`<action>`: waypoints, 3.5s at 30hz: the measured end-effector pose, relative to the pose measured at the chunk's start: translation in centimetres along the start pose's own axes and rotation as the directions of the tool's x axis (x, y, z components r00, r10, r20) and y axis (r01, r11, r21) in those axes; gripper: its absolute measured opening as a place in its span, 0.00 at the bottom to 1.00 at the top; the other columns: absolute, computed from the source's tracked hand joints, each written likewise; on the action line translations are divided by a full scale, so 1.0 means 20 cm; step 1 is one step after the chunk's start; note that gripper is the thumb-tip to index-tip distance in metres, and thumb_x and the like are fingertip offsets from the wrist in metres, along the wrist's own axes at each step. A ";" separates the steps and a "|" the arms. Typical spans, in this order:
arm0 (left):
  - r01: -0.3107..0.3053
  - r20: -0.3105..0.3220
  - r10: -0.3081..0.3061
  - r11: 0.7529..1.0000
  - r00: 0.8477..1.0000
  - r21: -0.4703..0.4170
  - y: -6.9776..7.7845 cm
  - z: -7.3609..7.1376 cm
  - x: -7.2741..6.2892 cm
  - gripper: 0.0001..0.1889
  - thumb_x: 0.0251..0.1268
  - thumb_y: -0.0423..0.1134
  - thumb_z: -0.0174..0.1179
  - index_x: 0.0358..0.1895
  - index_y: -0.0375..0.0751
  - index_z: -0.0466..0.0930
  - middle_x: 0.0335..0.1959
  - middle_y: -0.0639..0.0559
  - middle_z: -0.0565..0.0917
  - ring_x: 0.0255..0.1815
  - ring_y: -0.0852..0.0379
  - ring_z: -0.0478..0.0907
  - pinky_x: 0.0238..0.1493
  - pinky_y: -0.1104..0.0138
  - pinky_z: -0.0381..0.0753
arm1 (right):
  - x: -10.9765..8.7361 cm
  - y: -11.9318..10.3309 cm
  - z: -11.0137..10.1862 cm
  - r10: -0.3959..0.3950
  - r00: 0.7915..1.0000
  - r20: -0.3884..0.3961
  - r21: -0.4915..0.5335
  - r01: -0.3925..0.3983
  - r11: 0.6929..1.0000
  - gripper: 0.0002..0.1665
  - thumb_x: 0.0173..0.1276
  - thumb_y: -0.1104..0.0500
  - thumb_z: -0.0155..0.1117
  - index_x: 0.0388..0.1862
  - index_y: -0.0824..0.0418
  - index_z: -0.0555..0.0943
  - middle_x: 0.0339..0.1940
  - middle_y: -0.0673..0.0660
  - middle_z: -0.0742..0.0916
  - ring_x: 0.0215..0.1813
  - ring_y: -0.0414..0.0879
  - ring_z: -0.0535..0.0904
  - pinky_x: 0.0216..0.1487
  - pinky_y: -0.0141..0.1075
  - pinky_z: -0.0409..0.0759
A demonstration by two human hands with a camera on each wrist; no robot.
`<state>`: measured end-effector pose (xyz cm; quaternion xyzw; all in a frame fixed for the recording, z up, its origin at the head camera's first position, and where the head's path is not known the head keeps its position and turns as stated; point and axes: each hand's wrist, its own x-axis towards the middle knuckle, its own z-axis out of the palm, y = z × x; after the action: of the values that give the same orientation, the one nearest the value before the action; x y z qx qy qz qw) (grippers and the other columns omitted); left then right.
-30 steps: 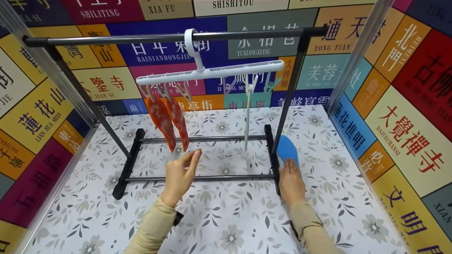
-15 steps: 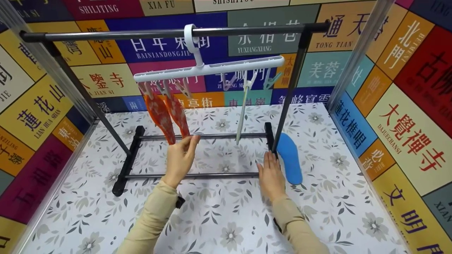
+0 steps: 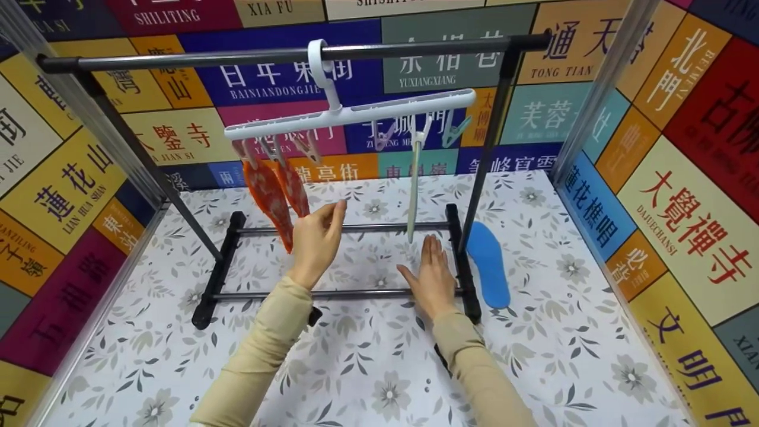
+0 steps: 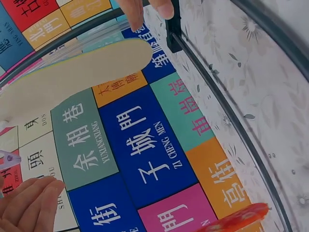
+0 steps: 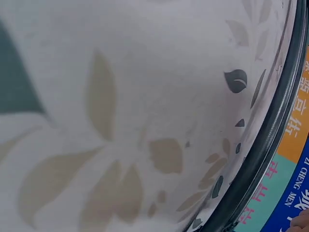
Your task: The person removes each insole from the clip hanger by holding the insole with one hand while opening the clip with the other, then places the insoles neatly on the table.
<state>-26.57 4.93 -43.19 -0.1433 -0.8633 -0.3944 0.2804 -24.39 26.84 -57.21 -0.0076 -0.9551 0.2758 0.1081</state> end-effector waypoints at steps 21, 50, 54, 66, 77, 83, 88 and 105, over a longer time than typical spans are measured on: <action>0.010 0.070 -0.013 0.999 0.997 0.046 0.17 0.09 0.22 0.21 0.77 0.55 0.47 0.52 0.48 0.87 0.47 0.54 0.89 0.41 0.51 0.88 0.38 0.59 0.84 | 0.18 -0.14 -0.04 -0.009 0.988 -0.156 0.042 0.016 0.999 0.49 0.71 0.38 0.59 0.77 0.66 0.58 0.76 0.68 0.65 0.68 0.70 0.69 0.61 0.62 0.72; -0.104 0.060 0.106 0.994 0.993 -0.025 0.36 0.09 0.20 0.21 0.74 0.53 0.52 0.53 0.44 0.86 0.42 0.52 0.90 0.29 0.54 0.87 0.26 0.64 0.80 | 0.00 -0.16 -0.01 -0.037 0.949 -0.313 0.037 0.051 0.998 0.31 0.81 0.51 0.44 0.72 0.72 0.64 0.64 0.71 0.78 0.45 0.68 0.83 0.43 0.60 0.79; -0.127 0.057 0.127 0.992 0.990 -0.015 0.38 0.09 0.20 0.22 0.72 0.55 0.54 0.55 0.44 0.85 0.28 0.49 0.89 0.16 0.58 0.78 0.16 0.68 0.70 | -0.04 -0.17 0.00 -0.041 0.945 -0.325 0.041 0.057 0.998 0.32 0.81 0.51 0.46 0.74 0.71 0.63 0.68 0.69 0.75 0.44 0.69 0.83 0.39 0.59 0.80; -0.184 0.057 0.187 0.981 0.981 -0.060 0.47 0.10 0.27 0.28 0.64 0.58 0.63 0.57 0.40 0.83 0.18 0.49 0.82 0.10 0.65 0.57 0.13 0.75 0.51 | -0.15 -0.22 0.01 -0.066 0.940 -0.336 0.035 0.083 0.996 0.32 0.80 0.53 0.48 0.75 0.68 0.61 0.74 0.66 0.70 0.66 0.69 0.73 0.52 0.60 0.78; -0.242 -0.026 0.240 0.967 0.970 -0.076 0.51 0.10 0.30 0.17 0.68 0.55 0.61 0.30 0.45 0.82 0.15 0.54 0.79 0.13 0.62 0.67 0.17 0.73 0.57 | -0.19 -0.22 0.01 -0.093 0.926 -0.366 0.012 0.105 0.994 0.31 0.80 0.54 0.49 0.75 0.68 0.63 0.73 0.66 0.72 0.54 0.66 0.81 0.44 0.55 0.82; -0.268 -0.043 0.265 0.959 0.963 -0.092 0.50 0.10 0.30 0.18 0.69 0.52 0.60 0.24 0.45 0.79 0.14 0.54 0.78 0.13 0.62 0.68 0.19 0.70 0.62 | -0.21 -0.21 0.02 -0.112 0.912 -0.394 -0.008 0.118 0.993 0.30 0.79 0.56 0.50 0.73 0.70 0.63 0.69 0.67 0.75 0.52 0.67 0.82 0.41 0.56 0.82; -0.269 -0.046 0.265 0.958 0.963 -0.099 0.49 0.09 0.30 0.17 0.70 0.49 0.59 0.24 0.45 0.80 0.14 0.54 0.79 0.14 0.62 0.68 0.20 0.70 0.64 | -0.25 -0.20 0.04 -0.134 0.900 -0.414 0.010 0.152 0.988 0.29 0.78 0.58 0.52 0.71 0.73 0.65 0.65 0.68 0.78 0.43 0.66 0.84 0.36 0.56 0.81; -0.266 -0.093 0.255 0.955 0.962 -0.134 0.47 0.10 0.31 0.15 0.70 0.49 0.59 0.27 0.44 0.81 0.15 0.54 0.80 0.14 0.63 0.67 0.19 0.71 0.60 | -0.45 -0.15 0.01 -0.218 0.876 -0.431 -0.010 0.236 0.972 0.10 0.70 0.66 0.56 0.42 0.74 0.79 0.26 0.63 0.85 0.26 0.60 0.83 0.28 0.54 0.80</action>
<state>-27.98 12.75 -34.94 -0.2611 -0.7949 -0.4206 0.3507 -15.43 23.46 -57.66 0.0463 -0.8960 0.2729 0.3473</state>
